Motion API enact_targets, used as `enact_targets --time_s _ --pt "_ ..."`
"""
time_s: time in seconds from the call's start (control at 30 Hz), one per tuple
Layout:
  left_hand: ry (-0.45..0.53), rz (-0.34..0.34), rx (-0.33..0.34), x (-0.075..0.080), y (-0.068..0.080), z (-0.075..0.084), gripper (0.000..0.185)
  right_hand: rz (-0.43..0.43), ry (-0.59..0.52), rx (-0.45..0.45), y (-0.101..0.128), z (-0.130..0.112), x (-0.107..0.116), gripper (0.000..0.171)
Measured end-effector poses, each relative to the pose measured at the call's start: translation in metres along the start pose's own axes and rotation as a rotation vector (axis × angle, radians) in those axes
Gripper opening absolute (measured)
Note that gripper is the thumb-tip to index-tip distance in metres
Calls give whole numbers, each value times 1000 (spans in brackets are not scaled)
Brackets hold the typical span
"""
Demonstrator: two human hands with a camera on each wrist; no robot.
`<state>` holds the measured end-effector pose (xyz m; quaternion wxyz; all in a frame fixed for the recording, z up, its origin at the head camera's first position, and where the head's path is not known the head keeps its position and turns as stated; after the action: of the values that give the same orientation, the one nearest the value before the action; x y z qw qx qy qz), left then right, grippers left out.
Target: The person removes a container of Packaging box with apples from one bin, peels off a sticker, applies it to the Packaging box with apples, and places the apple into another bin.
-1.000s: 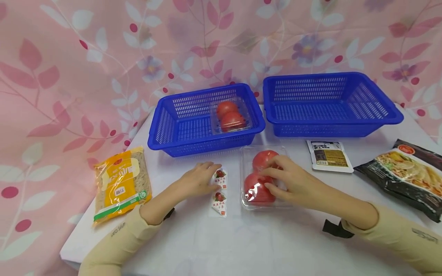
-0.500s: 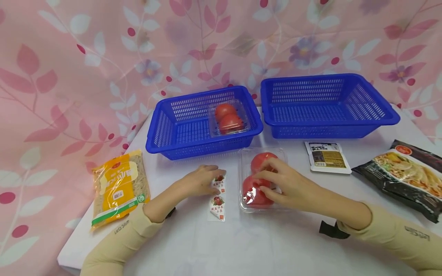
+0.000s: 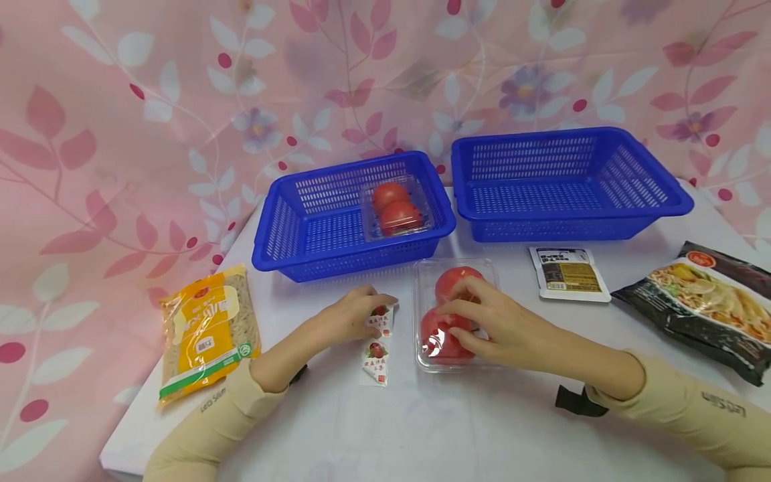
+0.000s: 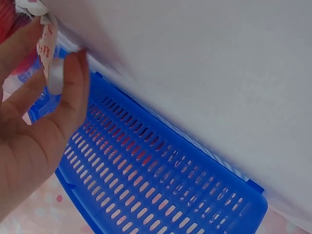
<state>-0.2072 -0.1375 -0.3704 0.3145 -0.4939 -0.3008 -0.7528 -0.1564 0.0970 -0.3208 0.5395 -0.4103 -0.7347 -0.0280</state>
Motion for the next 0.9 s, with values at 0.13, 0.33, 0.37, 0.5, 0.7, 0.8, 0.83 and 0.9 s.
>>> enact_targets --time_s 0.13,0.33,0.37,0.5,0.7,0.8,0.83,0.9 --pt "26 75 -37 2 3 1 49 -5 -14 -6 0 0 -1 25" --pt "55 280 -99 12 6 8 41 14 -27 20 1 1 -2 24" --pt "53 318 -107 15 7 10 40 17 -26 23 1 1 -2 25" --pt "27 433 -129 24 10 18 37 23 -20 22 1 1 -1 25" --pt "53 487 -200 30 18 28 35 18 -33 3 2 1 0 25" --pt "97 509 -241 34 22 32 36 19 -33 8 2 1 0 25" --pt "106 520 -254 35 24 34 36 23 -31 13 1 1 1 26" --pt "116 545 -281 39 26 37 35 30 -27 20 1 2 1 26"
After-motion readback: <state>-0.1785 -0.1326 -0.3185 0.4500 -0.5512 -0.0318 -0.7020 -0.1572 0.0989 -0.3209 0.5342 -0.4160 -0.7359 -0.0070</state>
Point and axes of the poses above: each hand's wrist, its own y-axis away from the middle knuckle, its own x-axis out of the back of the hand, z = x × y, the point moved 3 cm from there along -y, towards the middle knuckle, and after that the axes turned 5 degrees about -x, right-handed, at the moved point
